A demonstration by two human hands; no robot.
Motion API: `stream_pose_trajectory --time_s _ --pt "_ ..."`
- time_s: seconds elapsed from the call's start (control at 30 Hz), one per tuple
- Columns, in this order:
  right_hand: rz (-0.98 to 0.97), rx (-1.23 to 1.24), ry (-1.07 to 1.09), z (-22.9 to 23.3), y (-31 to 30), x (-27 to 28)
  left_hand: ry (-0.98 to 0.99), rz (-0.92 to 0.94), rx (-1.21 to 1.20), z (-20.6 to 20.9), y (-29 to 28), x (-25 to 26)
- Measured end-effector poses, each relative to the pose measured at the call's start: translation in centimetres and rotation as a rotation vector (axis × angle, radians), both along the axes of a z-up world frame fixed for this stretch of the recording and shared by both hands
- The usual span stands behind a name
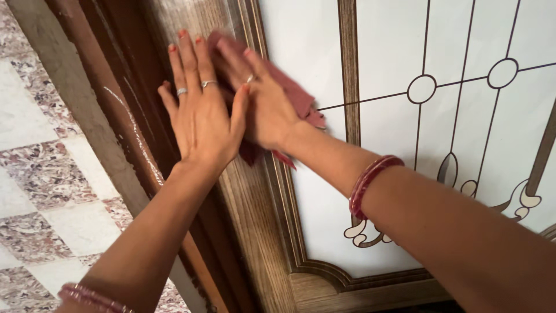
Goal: The person wipes a decorative door with a red cloth, moving methodically from the lower sections upward along the vertical panels and ornate patterns. The hands maintain consistent contact with the surface, covering the entire visible area of the door.
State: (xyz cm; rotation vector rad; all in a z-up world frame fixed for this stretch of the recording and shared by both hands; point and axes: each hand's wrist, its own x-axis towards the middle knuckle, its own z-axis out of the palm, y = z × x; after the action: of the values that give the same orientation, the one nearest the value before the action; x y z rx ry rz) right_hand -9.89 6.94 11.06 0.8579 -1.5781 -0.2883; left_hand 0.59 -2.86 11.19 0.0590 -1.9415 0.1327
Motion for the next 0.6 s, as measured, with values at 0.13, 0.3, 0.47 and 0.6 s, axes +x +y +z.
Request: stream_pose_trajectory --time_s 0.13,0.3,0.47,0.6 --pt "0.13 0.367 -0.153 -1.5 2.4 -0.7 0.013 0.004 -0.051 0.4 0.6 -0.9" --pt "0.034 0.364 -0.088 -0.8 7.3 -2.0 -0.04 -0.028 -0.043 1.3 0.9 -0.9" --pt "0.272 -0.038 -0.042 1.0 8.1 -1.9 -0.026 -0.003 -0.081 2.4 1.2 -0.8" --pt "-0.058 -0.038 -0.08 1.8 4.1 0.9 -0.035 0.006 -0.085 2.7 1.9 -0.8"
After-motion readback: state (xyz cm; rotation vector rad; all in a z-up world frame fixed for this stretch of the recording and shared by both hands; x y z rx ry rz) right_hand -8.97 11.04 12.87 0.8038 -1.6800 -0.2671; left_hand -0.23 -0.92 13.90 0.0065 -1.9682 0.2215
